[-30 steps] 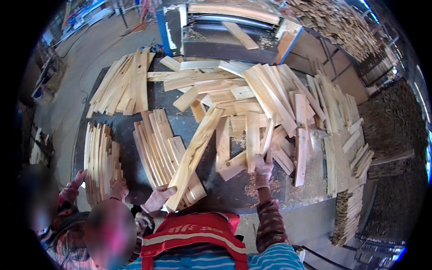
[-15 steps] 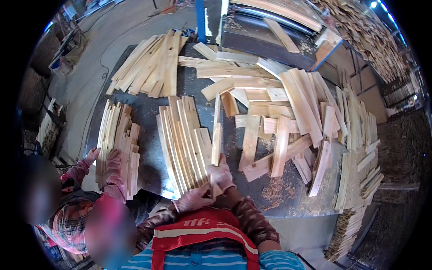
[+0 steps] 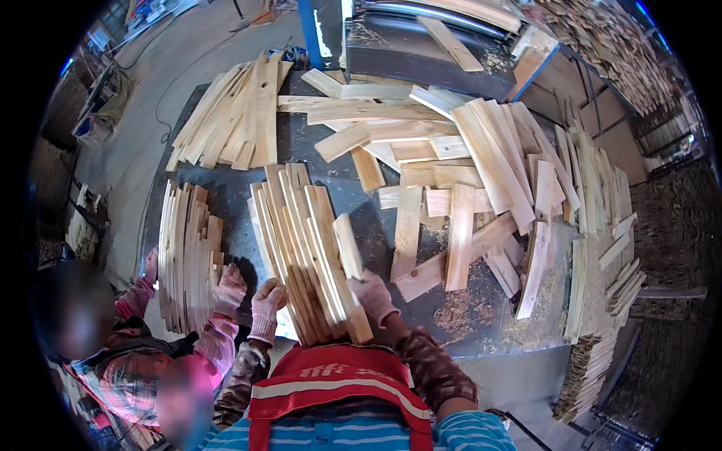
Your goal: The person sorts and stacks light-colored wooden planks on a metal workbench in a workshop. They repeatedly pick up planks, align them, and place them into neat piles, while another worker is visible in the background.
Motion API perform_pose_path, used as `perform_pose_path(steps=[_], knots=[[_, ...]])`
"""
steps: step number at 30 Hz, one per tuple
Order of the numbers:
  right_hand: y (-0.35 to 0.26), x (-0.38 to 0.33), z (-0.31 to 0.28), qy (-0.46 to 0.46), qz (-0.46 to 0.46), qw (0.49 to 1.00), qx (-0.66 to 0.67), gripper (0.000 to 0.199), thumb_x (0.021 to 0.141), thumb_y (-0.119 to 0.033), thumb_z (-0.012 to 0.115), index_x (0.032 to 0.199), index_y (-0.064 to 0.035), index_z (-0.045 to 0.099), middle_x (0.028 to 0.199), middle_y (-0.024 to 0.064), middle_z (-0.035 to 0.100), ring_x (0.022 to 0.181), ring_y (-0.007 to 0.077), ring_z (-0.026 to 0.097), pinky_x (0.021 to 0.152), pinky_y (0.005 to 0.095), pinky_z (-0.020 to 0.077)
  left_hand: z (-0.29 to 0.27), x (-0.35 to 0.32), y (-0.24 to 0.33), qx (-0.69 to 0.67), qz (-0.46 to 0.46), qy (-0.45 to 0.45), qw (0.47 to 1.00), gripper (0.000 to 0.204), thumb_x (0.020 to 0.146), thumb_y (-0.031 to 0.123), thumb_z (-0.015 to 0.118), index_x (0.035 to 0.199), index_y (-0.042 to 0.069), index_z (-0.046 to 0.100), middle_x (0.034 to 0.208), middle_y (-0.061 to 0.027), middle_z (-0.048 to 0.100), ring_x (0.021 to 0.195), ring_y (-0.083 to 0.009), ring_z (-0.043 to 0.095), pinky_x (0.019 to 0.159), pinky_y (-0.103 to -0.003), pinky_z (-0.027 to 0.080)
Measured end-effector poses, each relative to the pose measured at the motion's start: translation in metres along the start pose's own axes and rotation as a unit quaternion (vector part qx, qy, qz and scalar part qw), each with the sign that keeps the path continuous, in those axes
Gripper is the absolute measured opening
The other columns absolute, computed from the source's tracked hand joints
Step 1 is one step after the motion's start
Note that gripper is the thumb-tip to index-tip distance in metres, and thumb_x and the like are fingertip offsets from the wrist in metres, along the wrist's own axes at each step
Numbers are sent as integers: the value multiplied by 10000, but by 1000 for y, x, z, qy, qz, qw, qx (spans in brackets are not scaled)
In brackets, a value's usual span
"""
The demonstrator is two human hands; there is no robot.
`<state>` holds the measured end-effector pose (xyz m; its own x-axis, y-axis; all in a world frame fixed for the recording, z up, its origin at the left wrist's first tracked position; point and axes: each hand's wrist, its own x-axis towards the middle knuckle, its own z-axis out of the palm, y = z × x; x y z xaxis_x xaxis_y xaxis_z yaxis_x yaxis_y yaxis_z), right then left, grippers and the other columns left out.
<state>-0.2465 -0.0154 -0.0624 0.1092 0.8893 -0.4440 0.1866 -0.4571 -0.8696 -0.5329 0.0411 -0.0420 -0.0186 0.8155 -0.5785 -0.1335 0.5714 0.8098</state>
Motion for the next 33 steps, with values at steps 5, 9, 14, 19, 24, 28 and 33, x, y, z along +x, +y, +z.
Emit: perform_pose_path(steps=[5, 9, 14, 19, 24, 28, 33], knots=[[-72, -26, -20, -58, 84, 883, 458, 338, 934, -232, 622, 1133, 41, 643, 1031, 136, 705, 887, 231, 710, 728, 361, 594, 57, -18, 18, 18, -45, -156, 987, 301, 939, 213, 689, 1186, 49, 642, 1008, -43, 696, 863, -139, 655, 762, -285, 528], [-74, -33, -24, -94, 71, 868, 482, 349, 943, -251, 615, 1134, 40, 637, 1029, 134, 706, 894, 246, 709, 718, 347, 585, 115, -31, 49, -121, -107, -244, 956, 394, 926, 287, 708, 1175, -5, 619, 1112, -104, 682, 994, -196, 666, 869, -346, 552], [-26, 20, -25, 117, 51, 976, 177, 373, 930, -275, 620, 1193, -11, 614, 1024, 175, 706, 903, 297, 708, 773, 352, 553, 150, -15, 55, -67, -124, -165, 976, 236, 924, 252, 703, 1006, 36, 652, 848, -19, 656, 744, -139, 632, 644, -288, 512], [-29, 78, -76, 355, 26, 929, -100, 693, 790, -348, 722, 1369, -64, 468, 1170, 226, 618, 1090, 388, 606, 937, 469, 488, 124, 23, 9, -11, -83, -119, 989, 197, 914, 223, 703, 975, 36, 707, 771, -4, 643, 648, -128, 609, 549, -281, 484], [32, 122, -74, 363, 261, 799, -403, 942, 698, -416, 775, 1425, -14, 329, 1396, 168, 481, 1216, 325, 524, 996, 481, 448, 132, 20, -12, 211, -111, -88, 967, 297, 862, 322, 747, 912, 30, 732, 750, -40, 671, 652, -140, 632, 624, -270, 494], [15, 108, -70, 321, 291, 799, -417, 883, 730, -378, 758, 1433, -30, 352, 1363, 155, 530, 1185, 312, 578, 978, 460, 481, 121, 25, -16, 451, -125, -98, 878, 449, 805, 477, 735, 911, 41, 754, 733, -67, 696, 691, -175, 675, 691, -350, 532], [-60, 65, -79, 238, 270, 903, -235, 741, 741, -377, 751, 1333, -3, 506, 1257, 177, 635, 1175, 326, 630, 951, 429, 527, 110, 25, -2, 485, -83, -136, 860, 408, 837, 428, 720, 922, 29, 737, 660, -70, 664, 607, -171, 648, 568, -338, 507]])
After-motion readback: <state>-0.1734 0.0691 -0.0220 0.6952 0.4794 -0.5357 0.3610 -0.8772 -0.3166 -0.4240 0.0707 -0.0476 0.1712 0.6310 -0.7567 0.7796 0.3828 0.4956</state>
